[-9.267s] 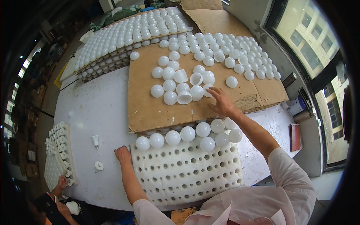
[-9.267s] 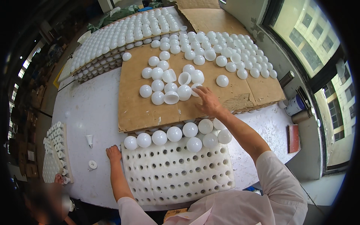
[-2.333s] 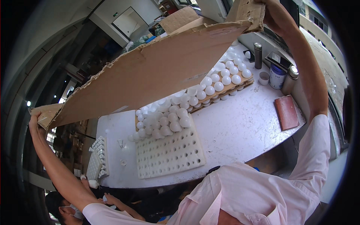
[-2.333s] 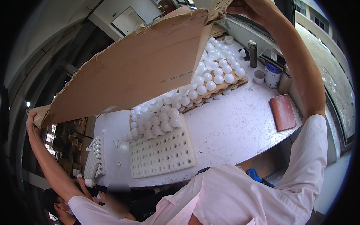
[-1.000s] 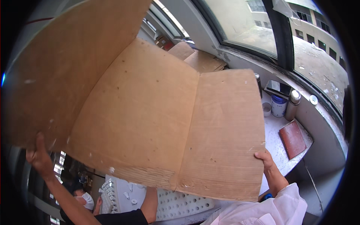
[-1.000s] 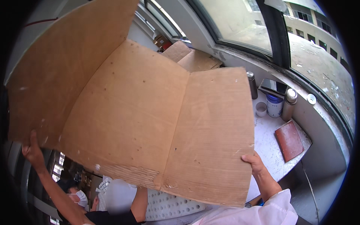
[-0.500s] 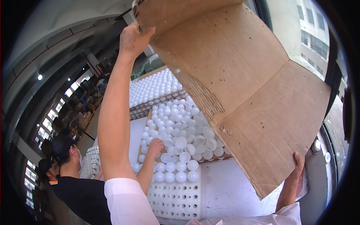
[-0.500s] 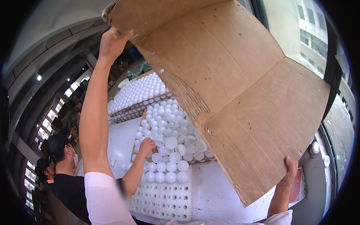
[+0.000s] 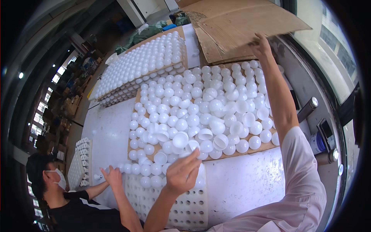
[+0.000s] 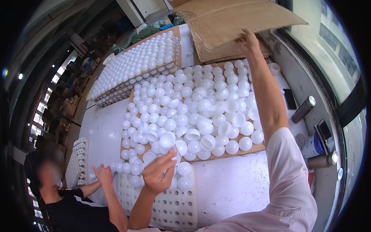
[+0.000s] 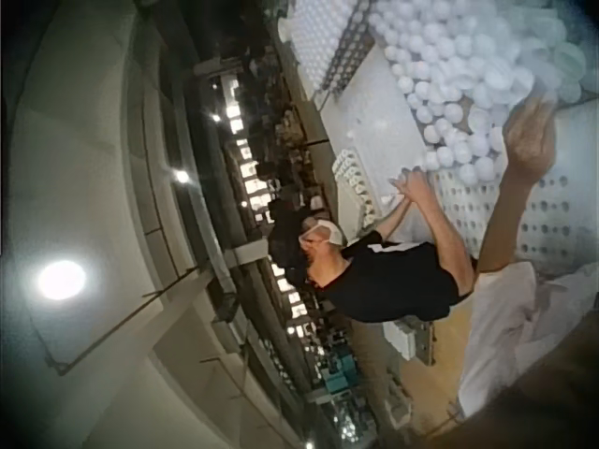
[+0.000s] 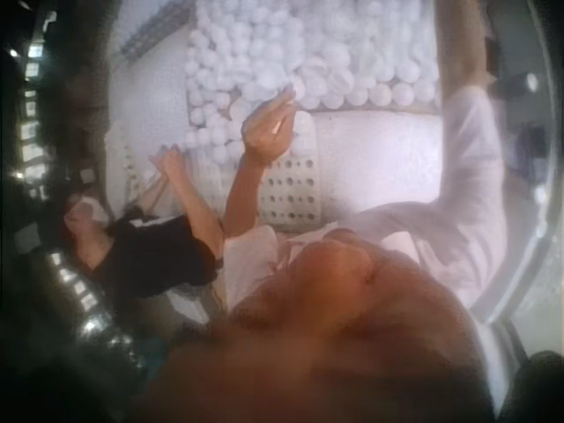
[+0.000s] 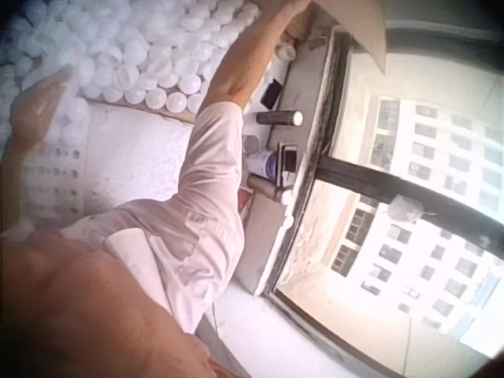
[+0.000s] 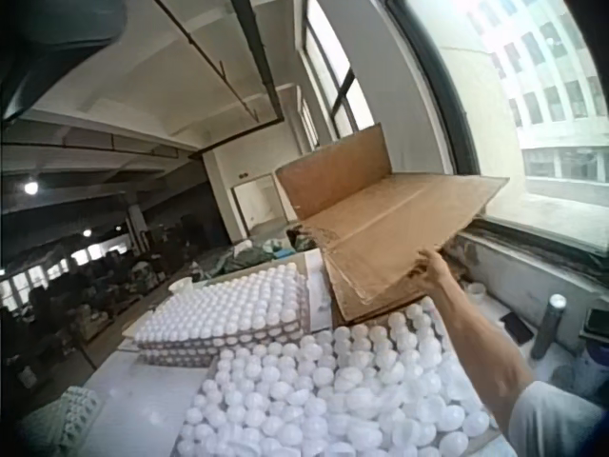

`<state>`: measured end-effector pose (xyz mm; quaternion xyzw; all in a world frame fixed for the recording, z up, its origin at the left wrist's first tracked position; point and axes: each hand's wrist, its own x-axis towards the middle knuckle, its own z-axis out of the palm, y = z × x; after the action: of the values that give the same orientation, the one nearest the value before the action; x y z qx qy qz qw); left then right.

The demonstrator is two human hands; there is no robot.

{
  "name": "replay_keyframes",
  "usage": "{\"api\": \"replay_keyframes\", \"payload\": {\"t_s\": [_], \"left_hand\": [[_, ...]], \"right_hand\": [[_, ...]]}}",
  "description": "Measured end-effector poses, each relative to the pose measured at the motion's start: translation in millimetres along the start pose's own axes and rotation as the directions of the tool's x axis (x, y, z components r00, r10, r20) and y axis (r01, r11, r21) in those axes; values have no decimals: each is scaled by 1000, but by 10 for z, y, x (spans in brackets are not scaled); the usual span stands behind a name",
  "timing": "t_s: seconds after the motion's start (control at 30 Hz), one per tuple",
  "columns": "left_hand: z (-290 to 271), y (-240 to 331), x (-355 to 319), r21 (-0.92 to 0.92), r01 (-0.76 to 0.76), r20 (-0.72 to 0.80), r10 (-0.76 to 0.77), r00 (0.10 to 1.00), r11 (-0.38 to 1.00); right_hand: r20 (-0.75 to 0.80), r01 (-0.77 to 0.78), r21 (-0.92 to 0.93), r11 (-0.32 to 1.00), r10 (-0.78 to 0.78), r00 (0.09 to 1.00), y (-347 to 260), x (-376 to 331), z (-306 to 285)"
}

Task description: The person removes cardboard sheets from trays of light bulb parts and assembles light bulbs by pressing diffuser caps onto bulb bases by hand, then places the assembled bulbs into a perforated foam tray.

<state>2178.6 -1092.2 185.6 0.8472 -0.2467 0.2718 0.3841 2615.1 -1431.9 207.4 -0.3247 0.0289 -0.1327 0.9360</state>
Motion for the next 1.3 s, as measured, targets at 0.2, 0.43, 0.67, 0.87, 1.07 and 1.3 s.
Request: {"api": "replay_keyframes", "payload": {"t_s": [0.2, 0.43, 0.67, 0.87, 1.07, 1.3], "left_hand": [[-237, 91, -1660, 48, 393, -55, -391, 919, 918], [-97, 244, -2415, -145, 765, -217, -774, 594, 628], [-215, 537, -2632, -22, 707, -185, -698, 692, 707], [-391, 580, -2876, -109, 707, -252, -707, 661, 699], [-1328, 132, -3057, -235, 756, -600, -703, 381, 610], [-2800, -1797, -3723, 123, 951, -717, -637, 283, 284]], "right_hand": [[242, 117, -210, 971, -64, 968, 412, -1296, -31], [476, 482, -876, 12, 180, 861, 383, -2405, -1170], [419, 509, -705, -494, 289, 861, 814, -2664, -1451], [499, 473, -744, -473, 79, 863, 615, -2683, -1570], [527, 540, -839, -72, 139, 838, 451, -3952, -1108], [265, 337, -926, -170, 343, 901, 460, -5355, -1846]]}}
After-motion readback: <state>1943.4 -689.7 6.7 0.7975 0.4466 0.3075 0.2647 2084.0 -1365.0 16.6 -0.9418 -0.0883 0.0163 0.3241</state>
